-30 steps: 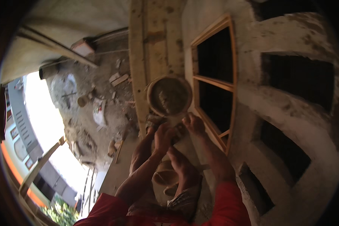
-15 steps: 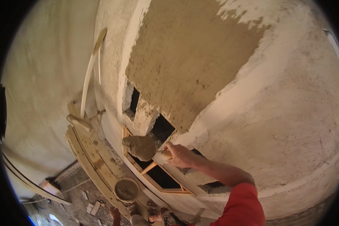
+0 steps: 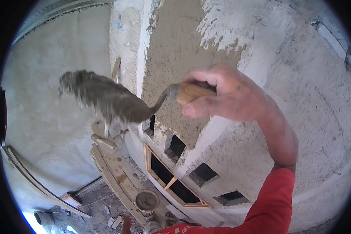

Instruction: The person applies wet plaster to a concrete wall using a hand trowel, scooping mixture from a bucket and smoothing it onto the surface.

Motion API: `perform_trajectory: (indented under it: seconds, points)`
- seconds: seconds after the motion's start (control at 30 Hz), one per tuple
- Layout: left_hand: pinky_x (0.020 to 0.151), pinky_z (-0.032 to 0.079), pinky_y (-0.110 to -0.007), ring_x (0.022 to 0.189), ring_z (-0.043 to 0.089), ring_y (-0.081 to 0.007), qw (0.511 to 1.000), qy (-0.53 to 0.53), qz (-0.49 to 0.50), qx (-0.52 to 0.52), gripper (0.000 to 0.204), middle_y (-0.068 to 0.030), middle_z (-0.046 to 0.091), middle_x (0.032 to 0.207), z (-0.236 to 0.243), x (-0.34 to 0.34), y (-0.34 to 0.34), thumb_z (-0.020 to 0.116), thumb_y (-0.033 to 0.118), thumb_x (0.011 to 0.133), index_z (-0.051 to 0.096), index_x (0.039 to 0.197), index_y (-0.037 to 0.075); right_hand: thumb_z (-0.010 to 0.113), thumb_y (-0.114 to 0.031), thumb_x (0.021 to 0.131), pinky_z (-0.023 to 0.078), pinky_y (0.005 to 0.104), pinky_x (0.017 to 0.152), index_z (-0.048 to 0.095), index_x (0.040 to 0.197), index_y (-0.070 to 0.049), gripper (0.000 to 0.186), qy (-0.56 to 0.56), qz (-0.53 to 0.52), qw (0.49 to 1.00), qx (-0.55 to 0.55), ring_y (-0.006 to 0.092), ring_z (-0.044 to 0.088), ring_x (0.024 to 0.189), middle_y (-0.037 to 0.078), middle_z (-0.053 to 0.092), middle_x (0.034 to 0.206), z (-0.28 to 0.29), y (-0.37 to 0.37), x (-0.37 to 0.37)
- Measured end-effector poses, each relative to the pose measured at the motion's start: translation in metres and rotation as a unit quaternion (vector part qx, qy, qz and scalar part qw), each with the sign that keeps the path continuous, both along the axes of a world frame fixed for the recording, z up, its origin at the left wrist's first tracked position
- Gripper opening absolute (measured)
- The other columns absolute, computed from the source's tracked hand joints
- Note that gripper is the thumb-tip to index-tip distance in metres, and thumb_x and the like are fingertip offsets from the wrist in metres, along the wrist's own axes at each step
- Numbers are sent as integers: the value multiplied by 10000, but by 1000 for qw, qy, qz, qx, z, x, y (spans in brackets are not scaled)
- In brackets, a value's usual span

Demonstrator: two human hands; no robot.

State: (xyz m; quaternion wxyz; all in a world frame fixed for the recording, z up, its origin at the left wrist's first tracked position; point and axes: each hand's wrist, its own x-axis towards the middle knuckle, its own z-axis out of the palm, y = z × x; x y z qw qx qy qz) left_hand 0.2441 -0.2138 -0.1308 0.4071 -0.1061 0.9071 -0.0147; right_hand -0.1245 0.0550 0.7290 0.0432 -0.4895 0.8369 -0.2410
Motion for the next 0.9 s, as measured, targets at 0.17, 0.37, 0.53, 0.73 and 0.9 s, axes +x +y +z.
perform_trajectory:
  seconds: [0.17, 0.37, 0.53, 0.73, 0.9]
  points:
    - [887, 460, -499, 1180, 563, -239, 921, 74, 303, 234, 468, 21, 621, 1227, 12, 6, 12, 538, 598, 874, 644, 1201, 280, 683, -312, 908, 587, 320, 611, 635, 1203, 40, 462, -146, -196, 964, -108, 205, 679, 717, 142, 705, 911, -6, 24, -50]
    - [836, 456, -544, 1142, 565, -280, 966, -4, 155, 208, 465, 18, 600, 1233, 22, 39, 35, 505, 519, 894, 590, 1262, 247, 578, -350, 985, 477, 255, 620, 623, 1283, -58, 419, 217, -485, 827, -182, 113, 554, 719, 40, 608, 838, 81, 116, -46]
    - [980, 454, -474, 1176, 615, -259, 996, 79, -2, 28, 356, -38, 682, 1202, 0, 41, 46, 622, 436, 885, 708, 1153, 218, 636, -284, 954, 443, 254, 558, 628, 1239, -42, 374, 94, -414, 903, -66, 91, 500, 616, -11, 546, 763, 7, 99, -35]
    - [863, 492, -379, 1039, 618, -204, 679, 224, 623, 318, 262, -31, 664, 1068, -24, 27, 105, 655, 256, 856, 697, 1095, 160, 704, -284, 860, 527, 336, 653, 620, 1176, -36, 411, -249, -244, 916, 197, 172, 606, 713, 71, 636, 884, -275, 34, -11]
    - [662, 557, -292, 805, 649, -172, 364, 259, 695, 563, 292, -57, 643, 980, 35, 9, 163, 607, 152, 935, 599, 1196, 21, 690, -248, 846, 542, 435, 740, 599, 1214, -18, 444, -252, -44, 893, 371, 321, 690, 889, 212, 689, 995, -603, 43, 21]
